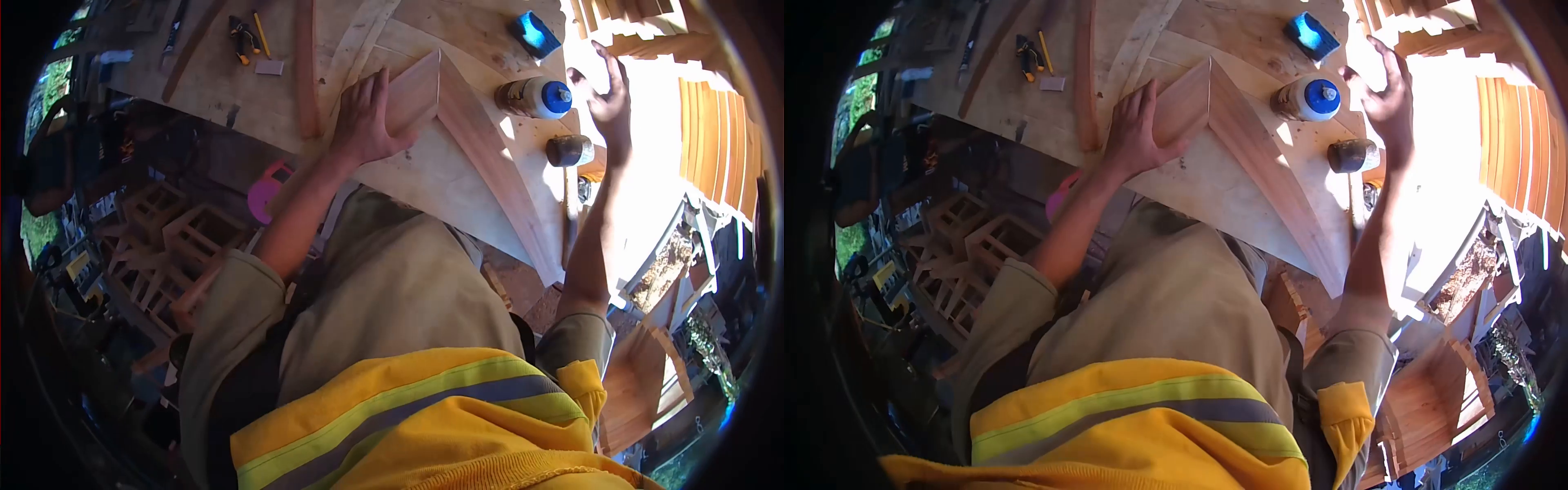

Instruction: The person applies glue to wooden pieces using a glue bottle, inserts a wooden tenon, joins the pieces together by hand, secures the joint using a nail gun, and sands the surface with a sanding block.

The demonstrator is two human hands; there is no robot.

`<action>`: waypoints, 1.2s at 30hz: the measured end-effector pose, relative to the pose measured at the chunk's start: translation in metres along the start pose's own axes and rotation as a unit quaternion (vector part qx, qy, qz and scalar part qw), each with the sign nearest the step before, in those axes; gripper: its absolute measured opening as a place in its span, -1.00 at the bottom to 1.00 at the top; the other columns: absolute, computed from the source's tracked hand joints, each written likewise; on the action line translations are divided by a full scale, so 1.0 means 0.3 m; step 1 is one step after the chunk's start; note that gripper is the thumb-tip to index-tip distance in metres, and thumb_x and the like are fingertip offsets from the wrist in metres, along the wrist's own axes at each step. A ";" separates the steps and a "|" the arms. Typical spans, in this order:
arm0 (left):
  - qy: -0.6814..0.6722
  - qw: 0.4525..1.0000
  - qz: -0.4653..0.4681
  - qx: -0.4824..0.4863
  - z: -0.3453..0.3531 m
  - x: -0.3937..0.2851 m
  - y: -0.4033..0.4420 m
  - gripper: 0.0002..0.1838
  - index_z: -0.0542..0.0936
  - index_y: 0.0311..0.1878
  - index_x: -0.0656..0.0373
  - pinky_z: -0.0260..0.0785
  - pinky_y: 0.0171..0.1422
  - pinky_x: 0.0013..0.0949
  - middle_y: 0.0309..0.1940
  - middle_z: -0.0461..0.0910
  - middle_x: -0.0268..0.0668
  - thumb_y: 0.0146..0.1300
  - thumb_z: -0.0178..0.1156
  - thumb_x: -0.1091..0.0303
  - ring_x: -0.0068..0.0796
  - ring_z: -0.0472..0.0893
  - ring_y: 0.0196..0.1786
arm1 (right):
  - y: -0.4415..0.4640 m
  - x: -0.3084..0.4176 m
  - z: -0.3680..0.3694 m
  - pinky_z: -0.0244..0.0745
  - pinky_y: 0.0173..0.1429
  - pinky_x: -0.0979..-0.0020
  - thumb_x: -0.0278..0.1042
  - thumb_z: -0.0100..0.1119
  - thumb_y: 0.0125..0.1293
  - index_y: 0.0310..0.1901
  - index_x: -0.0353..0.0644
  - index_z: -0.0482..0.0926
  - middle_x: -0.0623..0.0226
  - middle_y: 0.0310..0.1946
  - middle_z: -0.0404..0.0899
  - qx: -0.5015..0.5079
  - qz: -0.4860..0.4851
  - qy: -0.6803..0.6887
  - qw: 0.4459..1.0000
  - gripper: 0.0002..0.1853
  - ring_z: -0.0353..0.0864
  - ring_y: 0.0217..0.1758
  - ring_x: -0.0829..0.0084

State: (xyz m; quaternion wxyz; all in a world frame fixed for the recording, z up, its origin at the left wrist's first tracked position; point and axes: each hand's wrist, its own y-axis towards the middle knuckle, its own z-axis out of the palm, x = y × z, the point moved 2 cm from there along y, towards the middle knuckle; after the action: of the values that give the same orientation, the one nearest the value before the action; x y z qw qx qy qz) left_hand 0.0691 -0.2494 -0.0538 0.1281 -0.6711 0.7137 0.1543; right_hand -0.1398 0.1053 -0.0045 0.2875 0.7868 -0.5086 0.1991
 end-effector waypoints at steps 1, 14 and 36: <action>0.009 1.000 -0.009 -0.003 -0.021 0.008 -0.033 0.27 0.11 0.55 0.42 0.14 0.54 0.06 0.37 0.35 0.14 -0.04 0.46 -0.25 0.12 0.36 0.40 | 0.081 -0.037 0.070 0.42 0.45 0.13 -0.29 0.41 0.34 0.39 -0.18 0.46 0.03 0.23 0.56 0.033 -0.018 0.008 0.999 -0.39 0.52 0.37 0.07; -0.097 0.991 0.018 0.091 -0.076 0.150 -0.208 0.27 0.13 0.61 0.19 0.13 0.56 0.03 0.40 0.31 -0.04 -0.14 0.58 -0.06 0.01 0.32 0.43 | 0.002 0.319 -0.287 0.63 0.22 0.27 -0.46 0.25 0.35 0.41 -0.32 0.37 0.04 0.11 0.62 -0.181 0.129 0.219 0.950 -0.41 0.71 0.11 0.23; -0.132 0.990 0.049 0.021 -0.038 0.202 -0.224 0.16 0.27 0.52 0.12 0.26 0.46 -0.03 0.24 0.41 -0.09 -0.24 0.58 0.12 -0.03 0.42 0.29 | -0.087 0.596 0.521 0.55 0.15 0.10 -0.16 0.45 0.00 -0.11 -0.27 0.78 -0.14 -0.27 0.66 0.195 0.095 -0.138 0.966 -0.56 0.67 -0.04 -0.05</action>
State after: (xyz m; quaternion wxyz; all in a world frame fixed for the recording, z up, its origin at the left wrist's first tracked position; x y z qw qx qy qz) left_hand 0.1324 -0.3130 -0.0703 0.2277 -0.6065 0.7253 0.2329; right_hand -0.0406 -0.1115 -0.0208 0.0355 0.7956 -0.5671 0.2102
